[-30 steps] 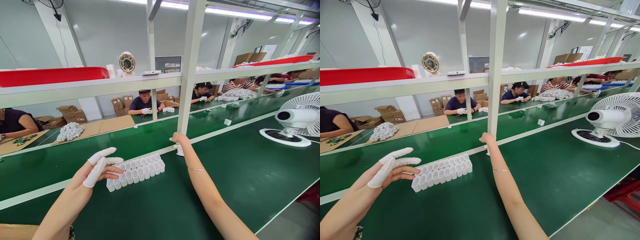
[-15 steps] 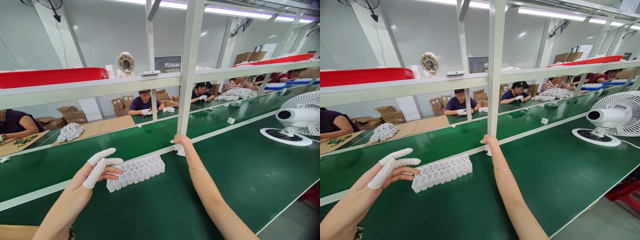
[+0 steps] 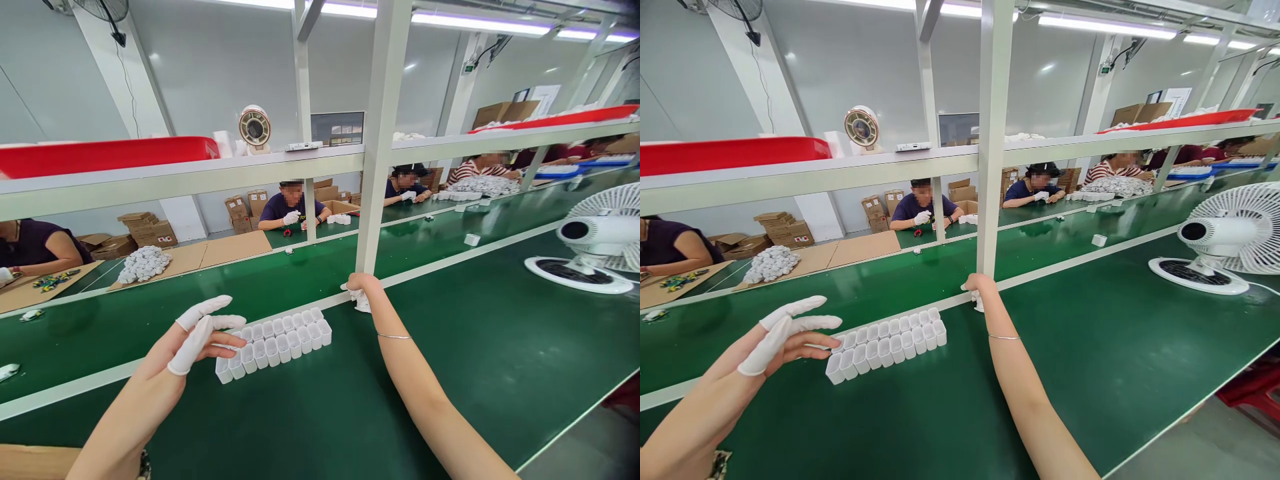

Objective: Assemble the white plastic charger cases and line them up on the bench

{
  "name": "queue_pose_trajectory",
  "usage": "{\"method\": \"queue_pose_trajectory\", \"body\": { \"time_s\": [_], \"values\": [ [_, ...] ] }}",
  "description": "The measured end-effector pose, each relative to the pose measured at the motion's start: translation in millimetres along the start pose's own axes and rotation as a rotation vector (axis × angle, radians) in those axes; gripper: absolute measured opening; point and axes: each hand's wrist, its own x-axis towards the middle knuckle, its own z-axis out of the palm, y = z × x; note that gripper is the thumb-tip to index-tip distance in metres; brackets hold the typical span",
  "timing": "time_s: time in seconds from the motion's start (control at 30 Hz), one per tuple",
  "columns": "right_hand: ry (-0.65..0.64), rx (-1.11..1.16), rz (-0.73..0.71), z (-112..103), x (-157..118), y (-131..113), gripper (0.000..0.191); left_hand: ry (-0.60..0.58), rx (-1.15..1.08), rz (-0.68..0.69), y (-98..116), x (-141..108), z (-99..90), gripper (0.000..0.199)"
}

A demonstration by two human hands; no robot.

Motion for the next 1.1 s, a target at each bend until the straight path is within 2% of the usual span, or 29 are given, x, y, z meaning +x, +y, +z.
{"method": "queue_pose_trajectory", "body": {
  "time_s": [0.17,0.3,0.47,0.53,0.63,0.77,0.87,0.93,1.0,1.1],
  "values": [
    [-0.009,0.019,0.009,-0.2,1.1,1.0,0.03,0.021,0.013,-0.001,9.0,-8.5,5.3,0.06],
    [0.048,0.04,-0.018,-6.0,0.3,3.1,0.032,-0.004,0.021,-0.028,14.0,-10.2,8.1,0.06],
    [0.119,0.068,-0.049,-10.7,-0.6,4.6,0.034,0.066,0.054,-0.021,18.8,-15.6,11.0,0.058],
    [0.127,0.073,-0.056,-10.6,0.0,4.1,0.033,0.06,0.073,-0.01,19.9,-17.0,3.7,0.058],
    [0.129,0.068,-0.073,-9.5,1.6,1.8,0.032,0.068,0.265,-0.036,17.0,-15.9,-21.8,0.056],
    [0.119,0.05,-0.11,-7.7,3.2,-4.9,0.031,0.085,0.686,-0.133,0.7,-6.9,-62.6,0.058],
    [0.098,0.046,-0.134,-5.0,6.0,-11.3,0.031,0.019,0.994,-0.309,-21.7,8.1,-80.2,0.058],
    [0.09,0.049,-0.141,-2.5,9.1,-14.9,0.03,-0.067,1.208,-0.403,-39.0,20.9,-83.1,0.059],
    [0.092,0.057,-0.142,0.2,12.7,-17.3,0.029,-0.149,1.219,-0.418,-54.9,33.2,-79.6,0.059],
    [0.122,0.078,-0.145,3.5,18.3,-18.3,0.026,-0.277,1.203,-0.411,-72.4,46.2,-65.8,0.046]
  ]
}}
